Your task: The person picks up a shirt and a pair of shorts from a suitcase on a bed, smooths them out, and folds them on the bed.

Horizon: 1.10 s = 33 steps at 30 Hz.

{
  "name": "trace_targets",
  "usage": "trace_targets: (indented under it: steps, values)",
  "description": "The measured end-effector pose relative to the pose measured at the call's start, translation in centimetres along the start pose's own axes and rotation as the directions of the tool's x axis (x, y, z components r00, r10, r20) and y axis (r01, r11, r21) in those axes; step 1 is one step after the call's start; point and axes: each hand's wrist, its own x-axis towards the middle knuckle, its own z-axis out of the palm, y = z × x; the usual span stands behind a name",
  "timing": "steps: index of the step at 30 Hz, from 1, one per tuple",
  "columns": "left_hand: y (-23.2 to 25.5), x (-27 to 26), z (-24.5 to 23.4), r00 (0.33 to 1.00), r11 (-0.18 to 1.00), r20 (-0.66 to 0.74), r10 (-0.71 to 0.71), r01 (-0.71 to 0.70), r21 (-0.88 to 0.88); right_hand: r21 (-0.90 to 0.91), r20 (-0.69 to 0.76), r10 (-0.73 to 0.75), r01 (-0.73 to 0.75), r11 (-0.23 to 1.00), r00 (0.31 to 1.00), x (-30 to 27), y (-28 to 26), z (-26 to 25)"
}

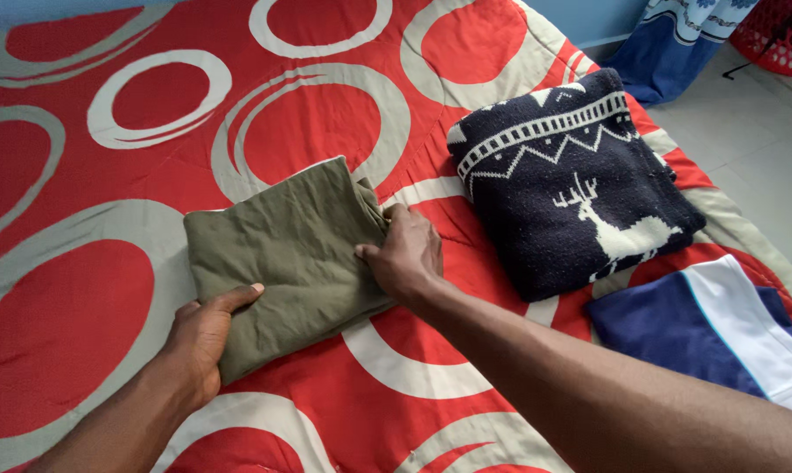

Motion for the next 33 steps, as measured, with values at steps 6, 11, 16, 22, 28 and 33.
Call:
trace_targets:
  steps: [6,11,16,22,28,33]
  values:
    - [-0.4,-1.2,0.6,0.999,0.996,0.027,0.047,-0.045,-0.078,0.133,0.452,0.314,-0.411,0.902,0.835,2.6,0.3,-1.6]
    - [-0.2,-2.5,2.3,0.994,0.997,0.077,0.071,-0.069,-0.033,0.489,0.603,0.074,-0.442,0.752,0.794,3.5,3.4,-2.4]
    - [0.9,-1.6,6.5,0.768,0.775,0.206,0.606,-0.512,-0.372,0.471,0.062,-0.161,0.114,0.875,0.985,2.3,7.7,-7.0]
    - [-1.9,2.0,12.8,0.904,0.844,-0.076,0.42,-0.359,0.397,0.05,-0.027,-0.028,0.029,0.998,0.999,2.5,10.0,-9.3]
    - [-4.3,1.6,12.3,0.69,0.671,-0.193,0.697,-0.533,0.516,-0.006,0.134,0.209,-0.21,0.978,0.969,4.3,10.3,-5.8]
    - [-4.2,0.0,9.9,0.701,0.667,-0.214,0.681,-0.473,0.575,0.224,0.136,-0.004,-0.026,0.974,0.991,4.2,10.8,-4.2]
